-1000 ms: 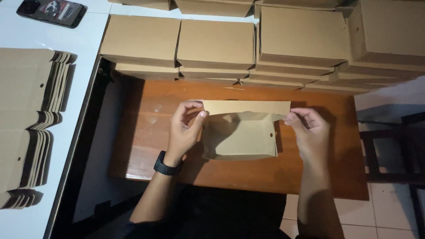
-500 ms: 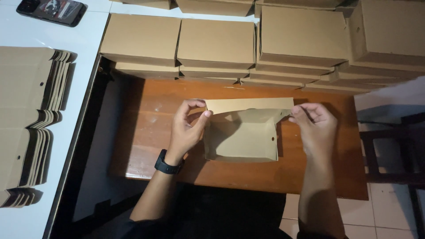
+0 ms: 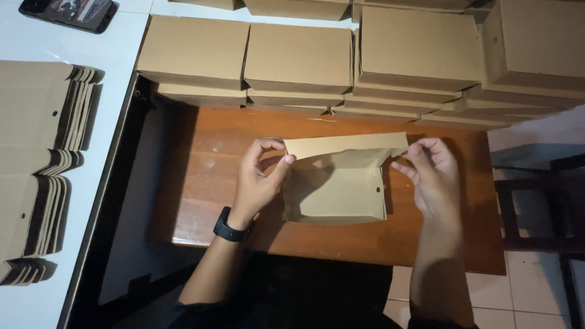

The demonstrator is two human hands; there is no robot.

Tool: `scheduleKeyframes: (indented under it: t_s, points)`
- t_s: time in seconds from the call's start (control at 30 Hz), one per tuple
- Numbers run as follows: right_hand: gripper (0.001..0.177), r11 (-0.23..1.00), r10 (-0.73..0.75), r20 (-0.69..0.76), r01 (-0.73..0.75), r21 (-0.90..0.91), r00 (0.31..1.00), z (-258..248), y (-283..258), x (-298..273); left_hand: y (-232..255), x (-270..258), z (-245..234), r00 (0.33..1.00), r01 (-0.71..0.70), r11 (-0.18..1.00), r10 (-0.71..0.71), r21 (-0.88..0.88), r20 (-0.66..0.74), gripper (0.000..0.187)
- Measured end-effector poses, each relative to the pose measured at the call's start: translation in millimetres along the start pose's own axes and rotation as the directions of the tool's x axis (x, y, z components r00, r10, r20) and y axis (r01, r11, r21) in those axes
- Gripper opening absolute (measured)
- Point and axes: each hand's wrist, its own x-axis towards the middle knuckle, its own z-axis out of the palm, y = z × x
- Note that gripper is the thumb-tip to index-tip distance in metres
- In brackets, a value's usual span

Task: Folding flat cardboard templates into assembled boxes by bending along creases and interlocking tabs.

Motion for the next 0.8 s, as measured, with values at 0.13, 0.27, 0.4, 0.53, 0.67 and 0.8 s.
scheduleKeyframes:
  t_s: [0.13,0.27,0.4,0.53,0.67,0.8]
  points:
    - [0.041,0.985,-0.122,0.056,0.128,-0.118,0.991,1.0,11.8,-4.8,-0.5,1.1,-1.7,1.000,-0.007,1.000,0.007,-0.004,0.007,0.024]
    - [0.057,0.923,-0.303,0.052,0.306,-0.232,0.952,7.9,27.2,0.7,-4.3,1.3,-0.3,1.000,-0.008,1.000,0.008,-0.009,0.003,0.024]
    - [0.054,0.843,-0.476,0.037,0.468,-0.267,0.879,8.6,57.9,12.6,-5.1,1.7,-2.8,1.000,-0.009,1.000,0.009,0.004,0.007,0.024]
    - [0.047,0.840,-0.481,0.053,0.478,-0.257,0.875,0.3,68.0,21.6,-4.9,1.3,-2.6,1.000,-0.007,1.000,0.007,0.010,0.002,0.025]
    - [0.042,0.854,-0.476,0.025,0.468,-0.228,0.879,-6.2,75.7,28.4,-2.0,1.5,-0.7,1.000,-0.009,1.000,0.009,0.003,0.001,0.024]
    - [0.039,0.855,-0.478,0.009,0.467,-0.226,0.879,-0.7,61.7,22.6,-2.5,2.1,0.7,1.000,-0.017,1.000,0.017,-0.007,-0.006,0.023]
